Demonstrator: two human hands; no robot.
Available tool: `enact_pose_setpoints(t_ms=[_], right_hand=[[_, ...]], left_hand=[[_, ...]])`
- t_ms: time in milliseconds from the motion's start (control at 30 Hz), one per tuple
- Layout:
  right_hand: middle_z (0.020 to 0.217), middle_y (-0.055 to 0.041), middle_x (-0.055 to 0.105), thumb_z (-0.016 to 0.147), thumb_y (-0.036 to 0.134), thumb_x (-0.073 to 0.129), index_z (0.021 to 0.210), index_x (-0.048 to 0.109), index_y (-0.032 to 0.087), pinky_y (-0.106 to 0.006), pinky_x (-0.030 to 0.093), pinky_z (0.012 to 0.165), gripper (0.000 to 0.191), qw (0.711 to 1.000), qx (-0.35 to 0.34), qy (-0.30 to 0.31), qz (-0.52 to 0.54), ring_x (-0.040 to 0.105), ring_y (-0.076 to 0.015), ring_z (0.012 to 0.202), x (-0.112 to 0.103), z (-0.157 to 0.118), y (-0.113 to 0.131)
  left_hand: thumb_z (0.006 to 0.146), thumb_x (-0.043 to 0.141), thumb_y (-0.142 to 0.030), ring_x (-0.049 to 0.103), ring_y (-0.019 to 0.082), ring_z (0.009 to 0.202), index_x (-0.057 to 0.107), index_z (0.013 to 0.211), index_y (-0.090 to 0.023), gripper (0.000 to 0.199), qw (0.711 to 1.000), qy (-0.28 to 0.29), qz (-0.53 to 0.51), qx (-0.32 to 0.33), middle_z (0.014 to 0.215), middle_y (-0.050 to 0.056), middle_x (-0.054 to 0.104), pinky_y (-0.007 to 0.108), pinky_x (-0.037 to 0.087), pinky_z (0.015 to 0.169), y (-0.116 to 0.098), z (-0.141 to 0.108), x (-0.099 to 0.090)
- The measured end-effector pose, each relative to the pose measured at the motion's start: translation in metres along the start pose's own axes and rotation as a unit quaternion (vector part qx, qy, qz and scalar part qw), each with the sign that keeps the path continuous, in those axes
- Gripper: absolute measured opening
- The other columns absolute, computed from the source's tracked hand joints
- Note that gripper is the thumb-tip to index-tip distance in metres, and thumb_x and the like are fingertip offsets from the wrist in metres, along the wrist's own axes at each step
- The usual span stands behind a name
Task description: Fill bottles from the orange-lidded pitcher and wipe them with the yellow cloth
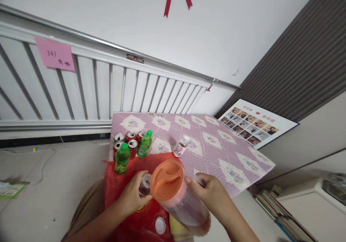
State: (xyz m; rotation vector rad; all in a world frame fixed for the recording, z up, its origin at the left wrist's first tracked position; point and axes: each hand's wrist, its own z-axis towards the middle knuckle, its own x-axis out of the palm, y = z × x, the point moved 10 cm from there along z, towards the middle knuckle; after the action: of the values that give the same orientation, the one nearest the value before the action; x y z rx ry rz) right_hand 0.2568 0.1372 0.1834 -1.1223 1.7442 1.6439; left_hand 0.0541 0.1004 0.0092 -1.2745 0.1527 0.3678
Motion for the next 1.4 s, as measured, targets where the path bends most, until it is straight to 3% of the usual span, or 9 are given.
enact_pose_setpoints(t_ms=[333, 500, 667, 833, 1200, 1333, 1400], right_hand=[[0.06, 0.0047, 0.029, 0.076, 0.064, 0.049, 0.057, 0.039, 0.022, -0.025, 0.028, 0.054, 0.047, 0.997, -0.002, -0.022, 0.079, 0.031, -0.013, 0.059, 0.003, 0.0, -0.015], [0.055, 0.0055, 0.031, 0.077, 0.065, 0.051, 0.056, 0.038, 0.023, -0.025, 0.028, 0.051, 0.049, 0.983, -0.01, -0.116, 0.143, 0.031, -0.0125, 0.053, -0.017, 0.003, -0.025], [0.051, 0.0064, 0.032, 0.077, 0.065, 0.054, 0.053, 0.038, 0.024, -0.026, 0.027, 0.049, 0.051, 0.946, -0.012, -0.222, 0.235, 0.031, -0.0121, 0.05, -0.025, 0.016, -0.047], [0.053, 0.0059, 0.037, 0.079, 0.061, 0.056, 0.055, 0.041, 0.023, -0.026, 0.031, 0.053, 0.048, 0.912, -0.01, -0.282, 0.299, 0.035, -0.0123, 0.052, -0.007, 0.031, -0.064], [0.05, 0.0038, 0.041, 0.08, 0.07, 0.041, 0.055, 0.034, 0.026, -0.028, 0.037, 0.05, 0.052, 0.891, 0.011, -0.326, 0.317, 0.039, -0.0143, 0.052, 0.042, 0.051, -0.076], [0.058, 0.0011, 0.053, 0.088, 0.063, 0.037, 0.059, 0.046, 0.023, -0.029, 0.044, 0.056, 0.05, 0.899, 0.019, -0.306, 0.311, 0.05, -0.0166, 0.058, 0.06, 0.055, -0.078], [0.075, -0.0009, 0.063, 0.093, 0.053, 0.042, 0.073, 0.058, 0.019, -0.03, 0.05, 0.063, 0.043, 0.906, 0.024, -0.287, 0.309, 0.058, -0.0169, 0.068, 0.068, 0.057, -0.078]], left_hand=[[0.06, 0.073, -0.012, 0.056, 0.029, 0.118, 0.042, 0.128, -0.021, 0.075, 1.0, 0.001, -0.004, -0.003, 0.128, 0.012, 0.057, 0.046, 0.044, 0.103, 0.0, 0.0, 0.002], [0.058, 0.071, -0.009, 0.055, 0.028, 0.12, 0.044, 0.127, -0.02, 0.075, 1.0, 0.002, -0.006, -0.012, 0.129, 0.011, 0.058, 0.045, 0.042, 0.106, 0.001, 0.0, 0.002], [0.059, 0.07, -0.009, 0.055, 0.028, 0.121, 0.044, 0.128, -0.019, 0.075, 1.0, -0.003, -0.007, -0.018, 0.129, 0.012, 0.058, 0.045, 0.042, 0.107, 0.0, -0.001, 0.001], [0.06, 0.07, -0.01, 0.056, 0.028, 0.12, 0.043, 0.128, -0.018, 0.074, 1.0, 0.006, -0.007, -0.026, 0.129, 0.013, 0.058, 0.045, 0.043, 0.106, -0.001, -0.001, 0.001], [0.06, 0.069, -0.009, 0.056, 0.029, 0.12, 0.044, 0.127, -0.019, 0.072, 0.999, 0.011, -0.008, -0.04, 0.129, 0.013, 0.058, 0.046, 0.043, 0.106, 0.004, -0.001, 0.003], [0.059, 0.067, -0.009, 0.055, 0.029, 0.122, 0.044, 0.128, -0.019, 0.074, 0.999, 0.01, 0.001, -0.044, 0.131, 0.013, 0.058, 0.046, 0.043, 0.107, 0.006, -0.001, 0.003], [0.058, 0.066, -0.008, 0.055, 0.029, 0.123, 0.043, 0.128, -0.019, 0.074, 0.999, 0.01, 0.005, -0.042, 0.131, 0.013, 0.058, 0.046, 0.043, 0.107, 0.007, -0.001, 0.004]])
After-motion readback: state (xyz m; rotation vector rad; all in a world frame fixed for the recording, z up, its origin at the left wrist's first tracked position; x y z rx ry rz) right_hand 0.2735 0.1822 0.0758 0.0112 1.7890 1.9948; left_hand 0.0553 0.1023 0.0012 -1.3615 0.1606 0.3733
